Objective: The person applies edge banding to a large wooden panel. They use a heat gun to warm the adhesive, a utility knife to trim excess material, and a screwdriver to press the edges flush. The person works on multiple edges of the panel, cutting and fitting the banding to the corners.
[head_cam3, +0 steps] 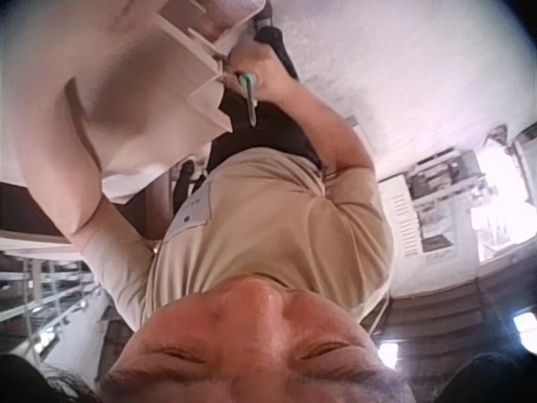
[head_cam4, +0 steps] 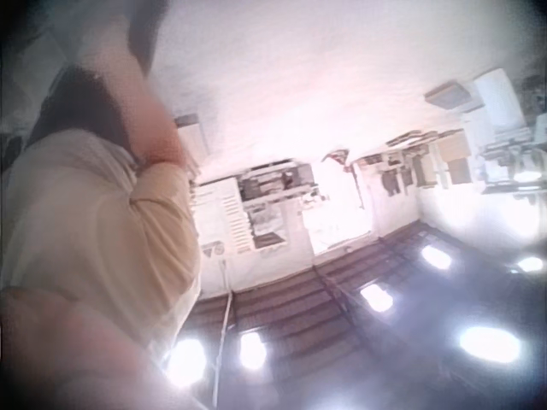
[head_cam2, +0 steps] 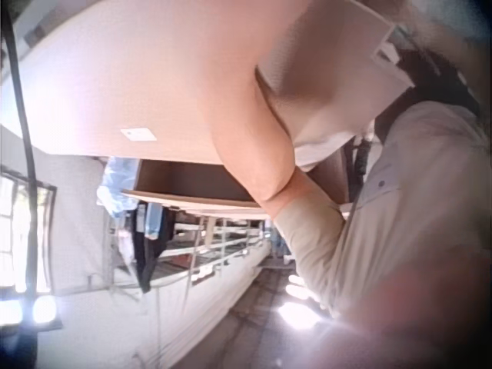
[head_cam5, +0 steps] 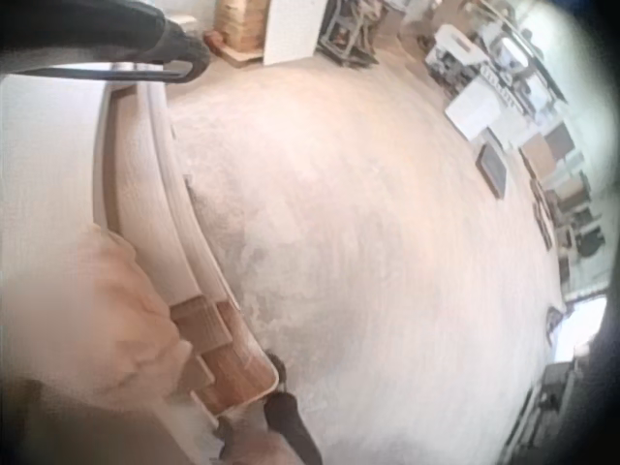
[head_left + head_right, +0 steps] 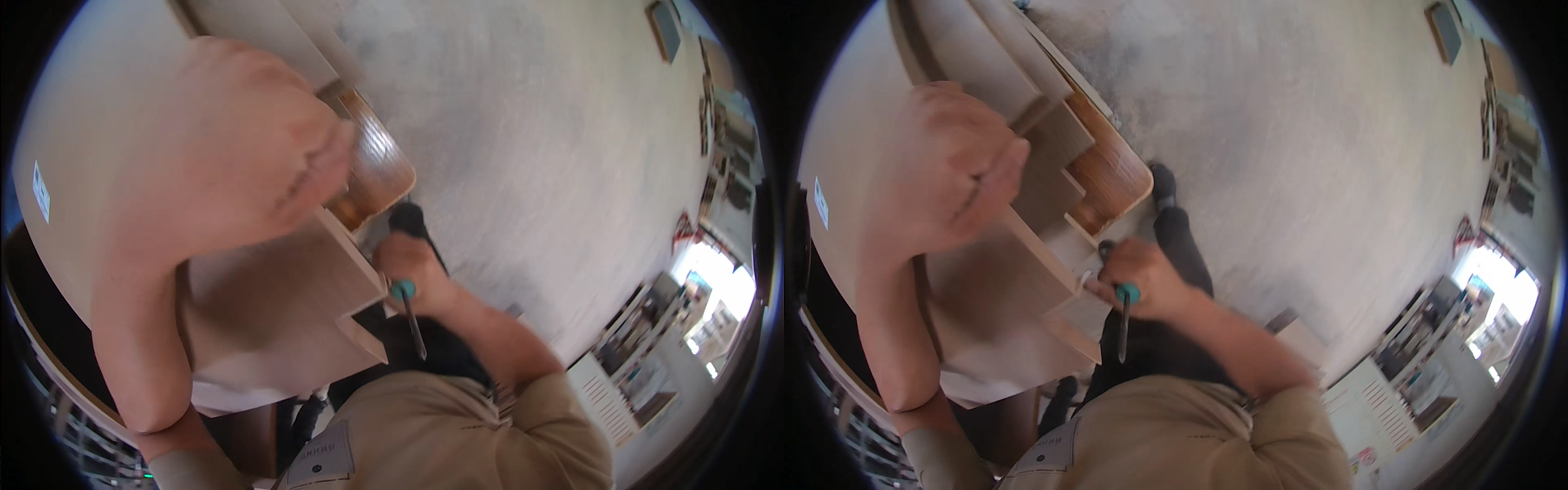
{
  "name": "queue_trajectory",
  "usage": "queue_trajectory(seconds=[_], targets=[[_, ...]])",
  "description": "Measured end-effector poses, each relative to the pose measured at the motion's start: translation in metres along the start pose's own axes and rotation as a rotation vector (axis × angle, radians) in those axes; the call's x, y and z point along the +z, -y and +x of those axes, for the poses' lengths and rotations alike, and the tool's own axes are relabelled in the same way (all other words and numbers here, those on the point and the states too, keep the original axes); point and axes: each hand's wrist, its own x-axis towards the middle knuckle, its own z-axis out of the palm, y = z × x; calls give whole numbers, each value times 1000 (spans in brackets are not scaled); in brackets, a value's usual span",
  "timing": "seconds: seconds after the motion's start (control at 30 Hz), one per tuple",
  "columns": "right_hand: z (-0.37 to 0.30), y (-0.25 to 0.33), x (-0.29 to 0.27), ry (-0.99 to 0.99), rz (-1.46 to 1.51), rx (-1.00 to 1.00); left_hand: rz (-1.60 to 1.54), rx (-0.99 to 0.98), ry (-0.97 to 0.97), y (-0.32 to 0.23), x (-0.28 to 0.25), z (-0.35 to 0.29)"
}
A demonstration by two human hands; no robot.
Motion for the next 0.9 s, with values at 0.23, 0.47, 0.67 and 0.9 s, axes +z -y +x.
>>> queue_trajectory(seconds=[0.23,0.47,0.67,0.9], targets=[[33,-23,59,-70,353,-63,102,73,125,-1,-9,5],[72,-32,58,-69,217,-270,93,-3,123,-11,-8,9],[78,-27,45,-267,291,-37,104,3,161,-9,-9,9],[64,-7,39,-453,329,174,62,11,156,-12,-10,9]])
